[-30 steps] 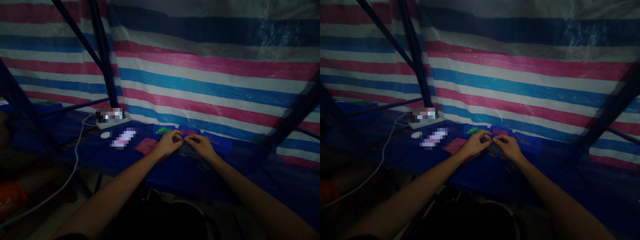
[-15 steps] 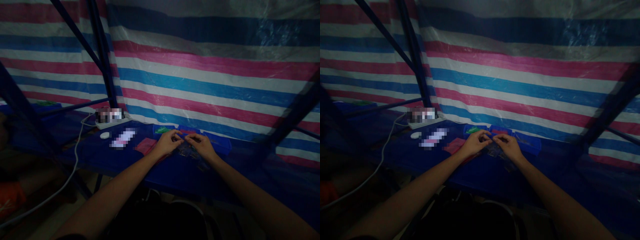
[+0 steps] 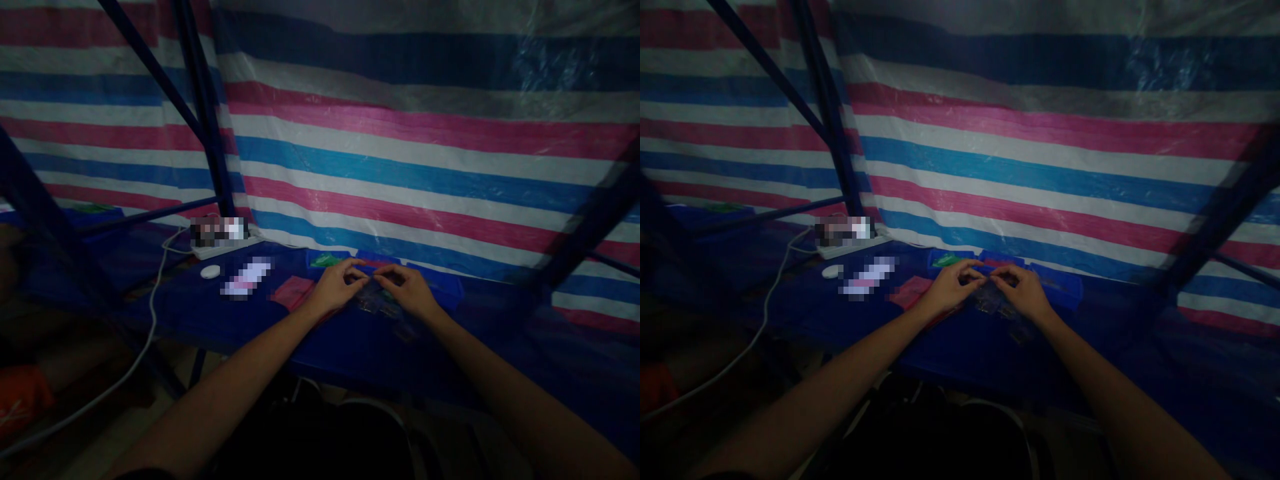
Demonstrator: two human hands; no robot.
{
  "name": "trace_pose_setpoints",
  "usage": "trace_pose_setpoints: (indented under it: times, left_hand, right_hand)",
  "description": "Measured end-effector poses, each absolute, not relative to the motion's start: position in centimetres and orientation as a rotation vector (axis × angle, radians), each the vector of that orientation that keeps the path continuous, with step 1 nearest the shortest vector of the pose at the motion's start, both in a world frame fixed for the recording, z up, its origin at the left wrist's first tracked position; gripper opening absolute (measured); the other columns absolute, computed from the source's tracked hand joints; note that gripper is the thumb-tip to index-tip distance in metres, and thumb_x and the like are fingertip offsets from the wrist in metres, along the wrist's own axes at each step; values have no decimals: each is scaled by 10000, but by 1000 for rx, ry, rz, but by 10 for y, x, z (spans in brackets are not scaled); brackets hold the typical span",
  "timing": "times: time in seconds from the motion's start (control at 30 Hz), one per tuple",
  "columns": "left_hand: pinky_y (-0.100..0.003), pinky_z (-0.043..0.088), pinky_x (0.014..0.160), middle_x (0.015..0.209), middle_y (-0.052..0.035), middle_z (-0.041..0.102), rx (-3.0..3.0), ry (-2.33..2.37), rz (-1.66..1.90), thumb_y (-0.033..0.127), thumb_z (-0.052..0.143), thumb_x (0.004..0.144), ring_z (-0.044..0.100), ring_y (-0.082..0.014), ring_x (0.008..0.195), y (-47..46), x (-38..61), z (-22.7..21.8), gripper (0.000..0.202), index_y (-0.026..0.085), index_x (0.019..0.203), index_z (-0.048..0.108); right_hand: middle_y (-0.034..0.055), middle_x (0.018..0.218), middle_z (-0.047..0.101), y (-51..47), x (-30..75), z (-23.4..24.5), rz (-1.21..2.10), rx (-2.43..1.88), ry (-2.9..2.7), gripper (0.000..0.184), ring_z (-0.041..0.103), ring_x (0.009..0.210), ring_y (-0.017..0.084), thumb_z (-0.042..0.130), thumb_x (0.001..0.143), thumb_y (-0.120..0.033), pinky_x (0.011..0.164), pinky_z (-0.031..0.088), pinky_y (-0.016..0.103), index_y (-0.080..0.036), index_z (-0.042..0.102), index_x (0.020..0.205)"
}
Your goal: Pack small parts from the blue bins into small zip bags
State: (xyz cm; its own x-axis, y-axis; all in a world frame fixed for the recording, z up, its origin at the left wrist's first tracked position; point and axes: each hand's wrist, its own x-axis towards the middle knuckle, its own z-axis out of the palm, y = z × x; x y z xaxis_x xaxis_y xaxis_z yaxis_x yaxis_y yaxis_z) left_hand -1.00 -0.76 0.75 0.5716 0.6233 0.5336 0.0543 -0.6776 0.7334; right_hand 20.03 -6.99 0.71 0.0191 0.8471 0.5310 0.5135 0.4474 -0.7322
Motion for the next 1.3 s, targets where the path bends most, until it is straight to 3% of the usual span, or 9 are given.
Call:
trace_pose_setpoints:
  times: [0.17, 0.3, 0.47, 0.57, 0.7, 0.9, 1.03, 1.17, 1.3]
  left_hand:
    - [-398, 506, 965, 1154, -98, 722, 2397, 599, 1078, 325, 733, 853, 672, -239, 1073, -7, -11, 3, 410, 198, 1233, 647]
    - [-405, 464, 1028, 1171, -105, 716, 2666, 525, 871, 447, 765, 813, 646, -268, 1129, -4, -14, -4, 417, 196, 1141, 711]
    - [-367, 493, 958, 1148, -90, 727, 2717, 507, 749, 449, 738, 837, 673, -250, 1068, -1, -14, -7, 378, 212, 1131, 733]
    - [-342, 513, 884, 1084, -70, 749, 2697, 544, 754, 376, 718, 858, 693, -233, 987, -1, -13, -5, 281, 223, 1092, 752]
    - [-329, 516, 825, 979, -39, 773, 2677, 593, 773, 268, 673, 876, 707, -216, 885, -1, -13, -1, 172, 233, 1009, 775]
    - [-336, 510, 873, 1009, -33, 772, 2560, 647, 992, 210, 635, 893, 704, -216, 930, -3, -14, 7, 178, 217, 1013, 766]
    - [-324, 517, 857, 1013, -40, 765, 2389, 624, 1132, 237, 615, 929, 699, -199, 915, -8, -14, 14, 177, 209, 1043, 747]
    - [-318, 535, 860, 1039, -53, 757, 2214, 527, 1147, 303, 634, 939, 708, -189, 931, -14, -12, 17, 194, 199, 1072, 729]
    - [-322, 554, 842, 1059, -73, 748, 2121, 518, 1109, 338, 673, 915, 714, -195, 944, -12, -11, 14, 250, 186, 1111, 704]
  right_hand:
    - [91, 997, 735, -71, 227, 16, -178, -1436, -1648, 225, 666, 854, 249, 576, 928, -368, 813, 510, 389, -221, 716, 1024]
    - [153, 1033, 710, -70, 259, 19, -615, -1664, -1630, 236, 607, 1059, 324, 510, 946, -305, 908, 450, 436, -198, 706, 1022]
    - [152, 862, 712, -64, 278, 11, -648, -1883, -1762, 264, 621, 896, 320, 552, 923, -373, 806, 445, 434, -195, 739, 867]
    - [145, 856, 720, -62, 270, 11, -635, -1795, -1828, 307, 626, 898, 319, 532, 948, -411, 822, 451, 440, -198, 747, 897]
    - [113, 914, 734, -66, 248, 15, -503, -1568, -1918, 296, 629, 966, 305, 498, 980, -406, 898, 461, 439, -229, 735, 962]
    - [81, 992, 738, -75, 216, 15, -218, -1323, -1971, 208, 643, 1007, 289, 563, 960, -371, 973, 466, 464, -252, 728, 1004]
    - [74, 1130, 733, -78, 200, 12, 184, -1217, -1813, 300, 688, 1012, 259, 655, 907, -415, 917, 532, 426, -266, 685, 1167]
    - [60, 1001, 763, -75, 192, 5, 669, -1112, -1630, 406, 725, 898, 226, 753, 810, -444, 849, 568, 381, -237, 658, 1146]
    - [44, 904, 751, -68, 193, 1, 816, -1069, -1530, 386, 708, 791, 190, 789, 766, -437, 786, 571, 349, -212, 667, 1055]
